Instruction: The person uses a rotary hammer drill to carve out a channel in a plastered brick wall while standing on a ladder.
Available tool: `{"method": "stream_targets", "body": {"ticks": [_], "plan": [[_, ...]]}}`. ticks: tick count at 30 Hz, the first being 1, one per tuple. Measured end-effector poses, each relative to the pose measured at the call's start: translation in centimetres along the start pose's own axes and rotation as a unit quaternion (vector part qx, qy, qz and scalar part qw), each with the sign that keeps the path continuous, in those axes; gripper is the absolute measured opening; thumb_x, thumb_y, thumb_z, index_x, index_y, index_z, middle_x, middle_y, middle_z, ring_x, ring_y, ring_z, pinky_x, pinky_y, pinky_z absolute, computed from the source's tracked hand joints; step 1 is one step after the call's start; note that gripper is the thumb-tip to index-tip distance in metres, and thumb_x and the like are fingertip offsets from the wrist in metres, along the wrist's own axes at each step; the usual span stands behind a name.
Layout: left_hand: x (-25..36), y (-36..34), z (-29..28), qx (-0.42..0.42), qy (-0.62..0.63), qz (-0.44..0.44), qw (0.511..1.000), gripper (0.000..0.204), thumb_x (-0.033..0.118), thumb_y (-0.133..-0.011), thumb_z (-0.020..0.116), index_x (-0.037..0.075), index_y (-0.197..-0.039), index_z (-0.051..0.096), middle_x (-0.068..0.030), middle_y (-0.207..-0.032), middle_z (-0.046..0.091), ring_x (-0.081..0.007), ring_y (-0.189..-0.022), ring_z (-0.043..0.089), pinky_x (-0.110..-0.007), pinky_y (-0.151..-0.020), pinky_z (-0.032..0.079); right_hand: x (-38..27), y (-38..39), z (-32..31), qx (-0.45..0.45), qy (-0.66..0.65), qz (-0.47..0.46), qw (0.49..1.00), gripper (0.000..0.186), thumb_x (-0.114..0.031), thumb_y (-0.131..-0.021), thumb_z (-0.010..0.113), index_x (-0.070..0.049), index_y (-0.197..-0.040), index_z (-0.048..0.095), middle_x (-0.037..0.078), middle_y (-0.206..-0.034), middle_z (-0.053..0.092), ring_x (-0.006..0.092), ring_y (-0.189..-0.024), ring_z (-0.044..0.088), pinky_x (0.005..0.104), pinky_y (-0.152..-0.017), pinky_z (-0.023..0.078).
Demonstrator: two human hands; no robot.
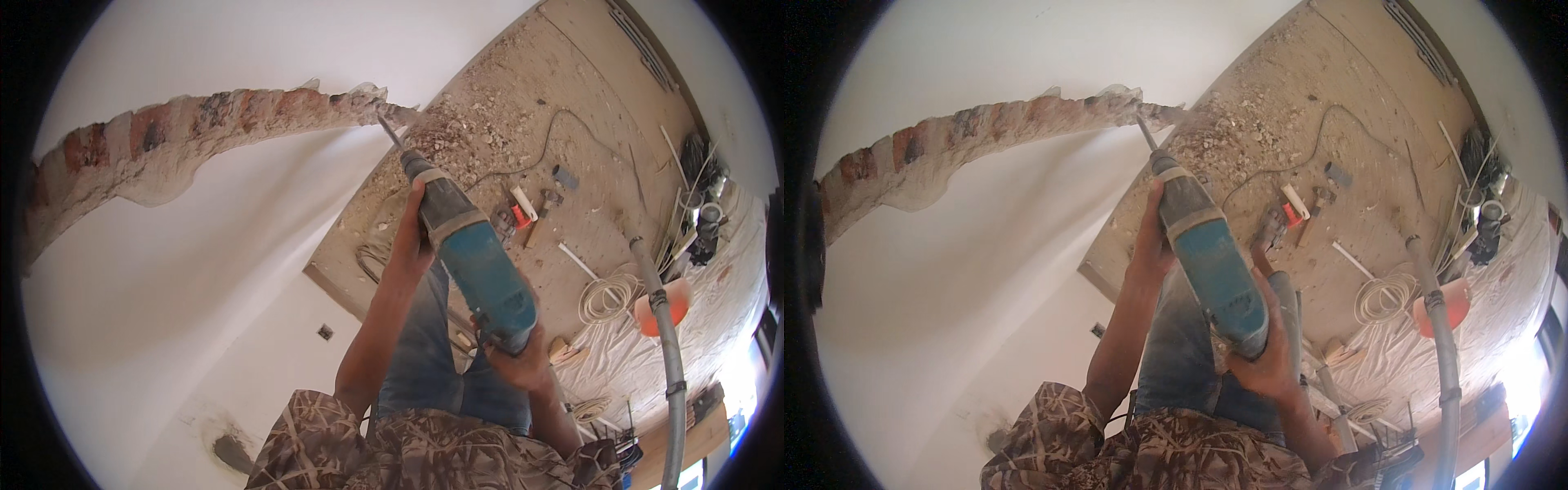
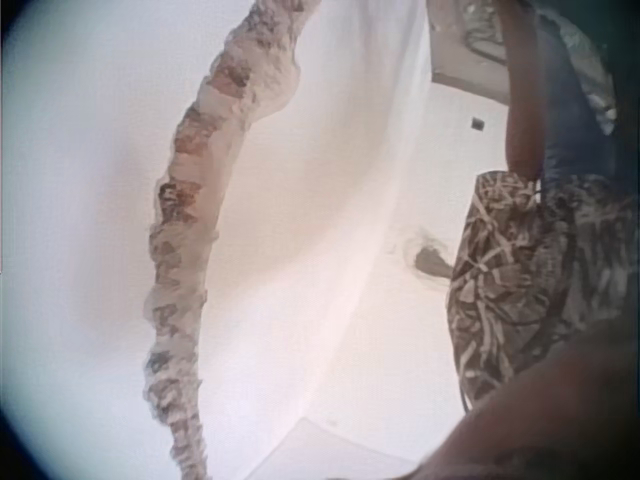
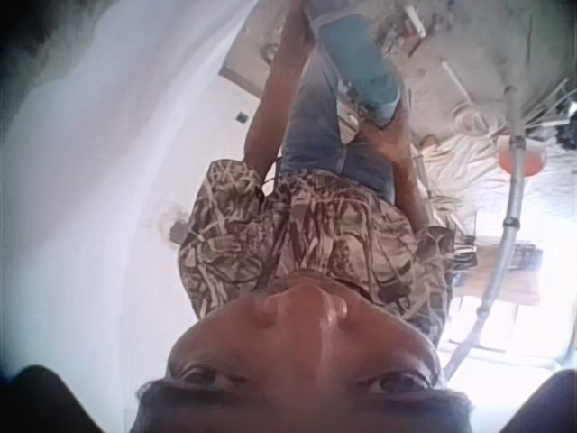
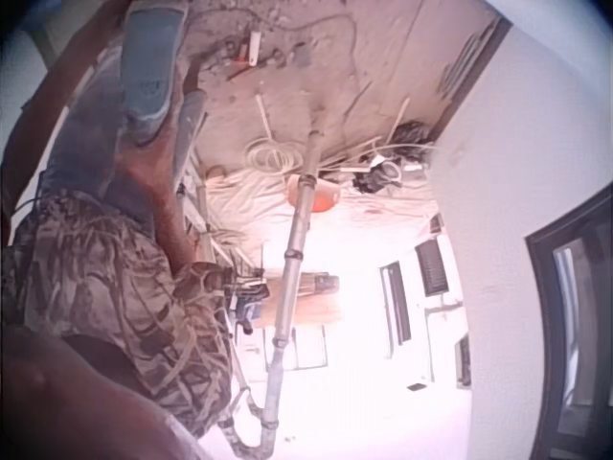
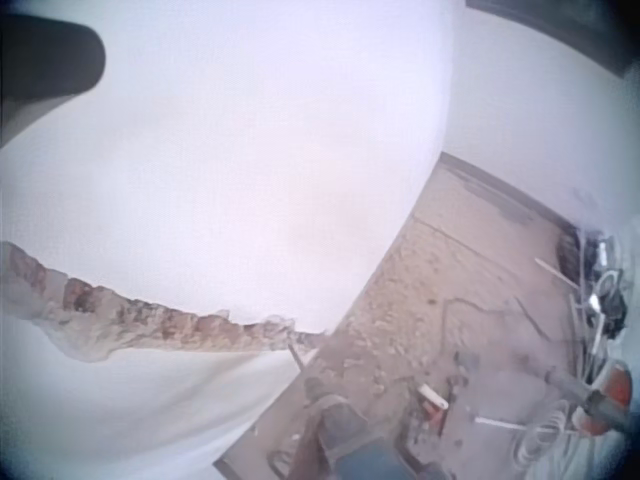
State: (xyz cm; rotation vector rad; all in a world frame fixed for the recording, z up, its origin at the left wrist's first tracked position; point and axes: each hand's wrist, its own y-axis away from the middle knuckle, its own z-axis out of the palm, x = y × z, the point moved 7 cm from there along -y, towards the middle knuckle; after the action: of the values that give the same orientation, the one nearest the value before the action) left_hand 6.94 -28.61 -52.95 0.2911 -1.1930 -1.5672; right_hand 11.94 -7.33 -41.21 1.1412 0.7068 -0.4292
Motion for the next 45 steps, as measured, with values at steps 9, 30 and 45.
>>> {"method": "stream_targets", "body": {"ticks": [9, 30, 45], "plan": [[1.4, -4.9, 1.4, 0.02, -0.01, 0.037, 0.999, 0.058, 0.045, -0.095, 0.07, 0.005, -0.133, 0.054, -0.0115, -0.124, 0.064, -0.0244, -0.113, 0.064, -0.038, -0.103, 0.053, -1.5, -6.6, -2.6, -0.073, -0.091, 0.042, 0.992, 0.066, 0.0, -0.068, 0.068, -0.001, -0.13, 0.047, 0.007, -0.089, 0.062, 0.0164, -0.082, 0.063, 0.0314, -0.073, 0.053], [6.4, -6.5, -4.2, 0.025, 0.196, -0.183, 0.963, 0.067, 0.068, -0.087, 0.063, 0.007, -0.113, 0.067, -0.0137, -0.115, 0.068, -0.0307, -0.107, 0.065, -0.046, -0.089, 0.058, -6.6, -10.7, 10.4, -0.045, 0.136, -0.042, 0.989, 0.098, -0.009, -0.077, 0.068, -0.016, -0.161, 0.018, 0.032, -0.104, 0.067, 0.0544, -0.1, 0.063, 0.0548, -0.09, 0.051], [2.4, 2.0, -0.7, -0.062, 0.07, -0.062, 0.994, 0.07, 0.074, -0.094, 0.046, 0.009, -0.116, 0.063, -0.0113, -0.102, 0.07, -0.0231, -0.091, 0.072, -0.039, -0.078, 0.062, -2.2, 0.2, 7.8, -0.037, 0.133, -0.116, 0.984, 0.098, -0.004, -0.071, 0.073, -0.004, -0.158, 0.027, 0.033, -0.133, 0.058, 0.0491, -0.12, 0.06, 0.0471, -0.101, 0.05]]}}
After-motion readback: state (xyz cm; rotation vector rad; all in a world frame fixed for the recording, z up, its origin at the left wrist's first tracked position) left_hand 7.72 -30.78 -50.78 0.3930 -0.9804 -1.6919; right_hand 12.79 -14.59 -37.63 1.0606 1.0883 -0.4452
